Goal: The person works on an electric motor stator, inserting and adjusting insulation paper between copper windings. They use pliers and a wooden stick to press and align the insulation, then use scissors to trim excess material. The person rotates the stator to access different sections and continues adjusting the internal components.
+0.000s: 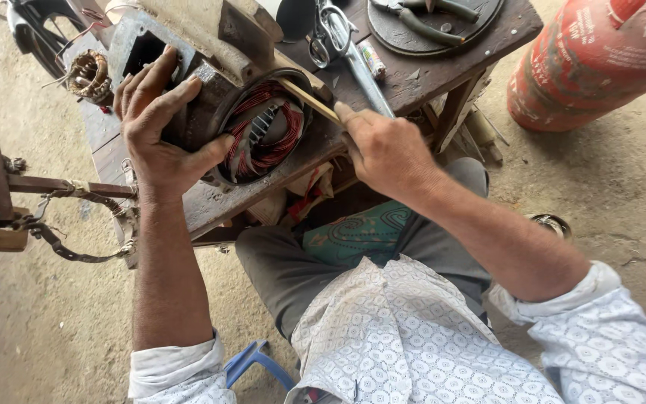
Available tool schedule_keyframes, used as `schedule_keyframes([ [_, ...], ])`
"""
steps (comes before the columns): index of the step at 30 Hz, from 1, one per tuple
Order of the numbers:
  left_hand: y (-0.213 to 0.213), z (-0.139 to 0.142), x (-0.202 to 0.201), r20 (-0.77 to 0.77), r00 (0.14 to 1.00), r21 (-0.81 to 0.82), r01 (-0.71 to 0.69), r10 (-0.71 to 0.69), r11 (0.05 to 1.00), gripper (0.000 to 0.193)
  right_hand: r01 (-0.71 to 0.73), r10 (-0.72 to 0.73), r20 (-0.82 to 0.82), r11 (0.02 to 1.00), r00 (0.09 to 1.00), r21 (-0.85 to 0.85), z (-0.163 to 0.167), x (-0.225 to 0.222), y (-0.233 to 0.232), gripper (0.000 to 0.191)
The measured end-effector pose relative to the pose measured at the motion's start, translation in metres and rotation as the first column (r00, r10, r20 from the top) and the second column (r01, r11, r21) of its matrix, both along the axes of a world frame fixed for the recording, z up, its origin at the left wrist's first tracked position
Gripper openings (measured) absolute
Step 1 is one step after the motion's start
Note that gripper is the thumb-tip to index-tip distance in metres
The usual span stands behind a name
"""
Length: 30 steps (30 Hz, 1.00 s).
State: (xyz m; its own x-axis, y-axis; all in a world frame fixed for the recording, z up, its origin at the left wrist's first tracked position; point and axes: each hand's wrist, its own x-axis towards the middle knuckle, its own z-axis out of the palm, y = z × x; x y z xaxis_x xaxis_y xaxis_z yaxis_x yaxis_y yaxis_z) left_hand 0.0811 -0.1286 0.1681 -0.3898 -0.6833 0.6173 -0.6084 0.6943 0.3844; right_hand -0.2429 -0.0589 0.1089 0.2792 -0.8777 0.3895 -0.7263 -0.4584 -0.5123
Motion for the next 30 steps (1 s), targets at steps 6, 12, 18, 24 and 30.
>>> schedule_keyframes([
  [6, 0.003, 0.000, 0.000, 0.025, 0.998, -0.024, -0.048, 0.049, 0.999, 0.058, -0.030, -0.060, -0.335, 0.966, 0.940, -0.256, 0.031, -0.016, -0.010, 0.035],
  [12, 0.003, 0.001, 0.001, 0.025, 0.999, -0.029, -0.032, 0.033, 0.999, 0.060, -0.007, -0.121, -0.389, 0.950, 0.913, -0.312, 0.037, 0.006, -0.010, 0.030],
  [18, 0.003, 0.001, 0.000, 0.011, 1.000, -0.024, -0.006, 0.006, 1.000, 0.065, -0.172, -0.040, -0.557, 0.930, 0.830, -0.324, 0.062, 0.006, -0.029, 0.035],
  [24, 0.004, -0.002, 0.003, -0.001, 1.000, -0.009, 0.008, -0.008, 1.000, 0.067, -0.155, -0.096, -0.614, 0.927, 0.783, -0.343, 0.068, -0.007, -0.020, 0.034],
  [30, 0.004, -0.004, 0.002, -0.021, 1.000, -0.036, 0.017, -0.017, 0.999, 0.066, 0.003, -0.133, -0.385, 0.947, 0.913, -0.320, 0.037, -0.004, 0.011, 0.037],
])
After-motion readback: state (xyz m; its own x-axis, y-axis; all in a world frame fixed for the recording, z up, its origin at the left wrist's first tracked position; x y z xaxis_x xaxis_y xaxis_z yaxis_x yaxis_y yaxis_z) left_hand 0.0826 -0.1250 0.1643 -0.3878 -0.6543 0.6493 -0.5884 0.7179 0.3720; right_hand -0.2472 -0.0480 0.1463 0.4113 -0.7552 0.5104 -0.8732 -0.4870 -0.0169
